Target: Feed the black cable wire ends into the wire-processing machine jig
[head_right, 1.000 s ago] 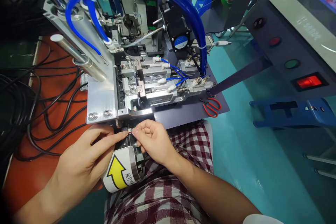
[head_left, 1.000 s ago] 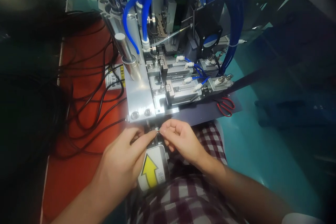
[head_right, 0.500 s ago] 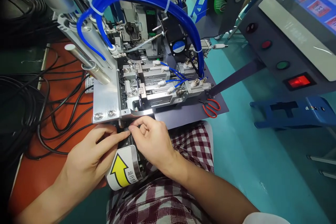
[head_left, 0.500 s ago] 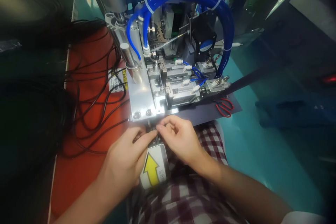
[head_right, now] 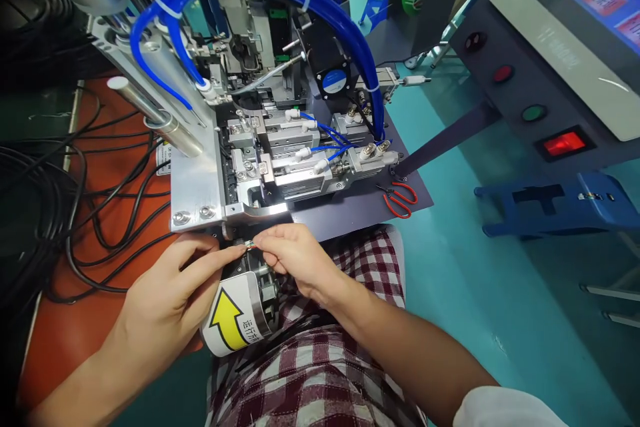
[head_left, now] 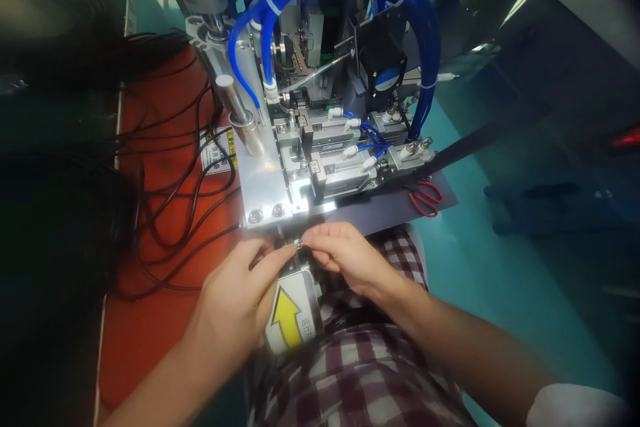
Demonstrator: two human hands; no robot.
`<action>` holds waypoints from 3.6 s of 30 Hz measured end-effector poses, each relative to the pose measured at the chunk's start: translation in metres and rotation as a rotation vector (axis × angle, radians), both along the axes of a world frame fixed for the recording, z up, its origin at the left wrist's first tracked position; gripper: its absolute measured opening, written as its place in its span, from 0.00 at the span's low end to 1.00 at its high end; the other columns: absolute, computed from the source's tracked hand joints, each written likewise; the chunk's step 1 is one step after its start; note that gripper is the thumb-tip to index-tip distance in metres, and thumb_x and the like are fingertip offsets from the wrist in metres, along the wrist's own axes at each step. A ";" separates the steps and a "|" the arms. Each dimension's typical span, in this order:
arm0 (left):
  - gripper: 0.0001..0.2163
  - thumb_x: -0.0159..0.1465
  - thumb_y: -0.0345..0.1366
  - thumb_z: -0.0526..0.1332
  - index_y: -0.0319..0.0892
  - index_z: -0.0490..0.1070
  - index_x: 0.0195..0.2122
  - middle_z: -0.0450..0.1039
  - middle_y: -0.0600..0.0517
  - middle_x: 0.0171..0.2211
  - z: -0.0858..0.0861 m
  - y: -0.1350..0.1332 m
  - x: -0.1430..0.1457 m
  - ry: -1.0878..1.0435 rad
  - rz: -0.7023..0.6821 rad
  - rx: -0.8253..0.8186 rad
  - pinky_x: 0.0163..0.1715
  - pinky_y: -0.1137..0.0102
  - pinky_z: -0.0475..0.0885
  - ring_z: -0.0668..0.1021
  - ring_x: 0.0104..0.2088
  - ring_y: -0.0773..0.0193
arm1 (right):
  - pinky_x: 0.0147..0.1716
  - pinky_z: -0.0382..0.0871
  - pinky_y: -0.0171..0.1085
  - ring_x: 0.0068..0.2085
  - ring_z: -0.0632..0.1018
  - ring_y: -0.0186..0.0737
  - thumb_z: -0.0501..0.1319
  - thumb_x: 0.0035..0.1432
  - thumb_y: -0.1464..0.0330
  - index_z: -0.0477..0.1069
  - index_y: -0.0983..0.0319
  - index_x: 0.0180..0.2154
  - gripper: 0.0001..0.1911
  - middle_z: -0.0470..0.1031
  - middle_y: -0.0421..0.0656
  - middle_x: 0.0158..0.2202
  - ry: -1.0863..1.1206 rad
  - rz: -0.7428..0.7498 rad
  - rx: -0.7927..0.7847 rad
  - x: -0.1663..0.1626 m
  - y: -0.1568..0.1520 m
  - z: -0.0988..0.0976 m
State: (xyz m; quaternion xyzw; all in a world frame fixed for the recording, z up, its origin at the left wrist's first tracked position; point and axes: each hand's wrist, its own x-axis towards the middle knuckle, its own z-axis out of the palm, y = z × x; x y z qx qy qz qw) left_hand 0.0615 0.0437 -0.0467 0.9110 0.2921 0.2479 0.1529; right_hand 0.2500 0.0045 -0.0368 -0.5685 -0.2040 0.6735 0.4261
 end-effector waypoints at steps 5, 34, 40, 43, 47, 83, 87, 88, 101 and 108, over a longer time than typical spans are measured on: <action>0.13 0.69 0.26 0.52 0.43 0.71 0.51 0.67 0.51 0.38 0.006 0.001 0.000 0.028 -0.018 0.002 0.32 0.74 0.71 0.75 0.35 0.66 | 0.20 0.55 0.30 0.17 0.62 0.26 0.57 0.63 0.58 0.68 0.63 0.30 0.16 0.67 0.33 0.18 -0.088 0.029 0.134 0.006 -0.006 -0.010; 0.15 0.67 0.22 0.53 0.41 0.74 0.48 0.70 0.50 0.38 0.013 0.011 -0.007 -0.025 -0.076 -0.080 0.38 0.70 0.72 0.74 0.39 0.63 | 0.25 0.59 0.35 0.23 0.66 0.33 0.54 0.64 0.63 0.61 0.59 0.29 0.11 0.64 0.34 0.21 -0.540 0.038 0.312 -0.010 -0.011 -0.007; 0.14 0.68 0.24 0.52 0.40 0.74 0.48 0.69 0.48 0.37 0.012 0.011 -0.006 0.031 -0.072 -0.034 0.35 0.70 0.72 0.74 0.38 0.62 | 0.23 0.59 0.33 0.20 0.63 0.29 0.54 0.65 0.59 0.61 0.60 0.30 0.14 0.64 0.33 0.22 -0.214 0.063 0.167 -0.008 -0.009 -0.014; 0.13 0.67 0.23 0.52 0.40 0.73 0.47 0.70 0.49 0.36 0.013 0.011 -0.004 -0.001 -0.071 -0.017 0.35 0.71 0.72 0.74 0.37 0.64 | 0.24 0.58 0.33 0.22 0.62 0.30 0.53 0.66 0.57 0.60 0.60 0.27 0.17 0.62 0.33 0.22 -0.311 0.048 0.246 -0.010 -0.011 -0.020; 0.11 0.67 0.23 0.54 0.39 0.72 0.45 0.73 0.50 0.37 0.014 0.010 -0.003 -0.038 -0.053 -0.029 0.38 0.71 0.72 0.76 0.38 0.64 | 0.26 0.57 0.34 0.24 0.62 0.32 0.53 0.66 0.61 0.60 0.59 0.28 0.14 0.61 0.34 0.23 -0.397 -0.037 0.380 -0.015 -0.013 -0.025; 0.14 0.67 0.27 0.52 0.42 0.77 0.43 0.72 0.48 0.37 0.018 0.008 -0.005 0.100 0.007 0.038 0.36 0.66 0.74 0.77 0.39 0.59 | 0.25 0.57 0.34 0.23 0.62 0.32 0.52 0.65 0.52 0.60 0.59 0.27 0.20 0.61 0.34 0.21 -0.304 -0.086 0.313 -0.017 -0.016 -0.029; 0.15 0.67 0.27 0.51 0.43 0.78 0.42 0.73 0.48 0.36 0.020 0.008 -0.004 0.091 0.011 -0.014 0.38 0.67 0.74 0.77 0.39 0.59 | 0.25 0.56 0.33 0.23 0.60 0.31 0.57 0.62 0.57 0.56 0.59 0.26 0.18 0.59 0.32 0.21 -0.199 -0.123 0.356 -0.023 -0.011 -0.028; 0.15 0.67 0.28 0.51 0.43 0.78 0.42 0.73 0.49 0.36 0.020 0.009 -0.003 0.087 0.013 -0.039 0.37 0.67 0.74 0.77 0.39 0.60 | 0.23 0.54 0.32 0.22 0.59 0.30 0.57 0.61 0.57 0.56 0.59 0.25 0.18 0.58 0.32 0.20 -0.156 -0.119 0.335 -0.023 -0.010 -0.028; 0.07 0.67 0.38 0.57 0.45 0.70 0.43 0.76 0.49 0.39 0.024 0.014 -0.051 0.106 0.124 -0.183 0.43 0.64 0.76 0.78 0.40 0.58 | 0.23 0.56 0.32 0.21 0.61 0.28 0.57 0.59 0.52 0.60 0.60 0.26 0.20 0.63 0.33 0.21 -0.156 -0.064 0.300 -0.016 -0.016 -0.023; 0.10 0.68 0.36 0.53 0.44 0.74 0.38 0.78 0.47 0.37 0.030 0.019 -0.049 0.146 -0.001 0.000 0.41 0.64 0.76 0.79 0.39 0.58 | 0.22 0.53 0.32 0.20 0.59 0.30 0.58 0.57 0.55 0.60 0.59 0.27 0.16 0.60 0.31 0.19 -0.250 -0.090 0.332 -0.016 -0.012 -0.027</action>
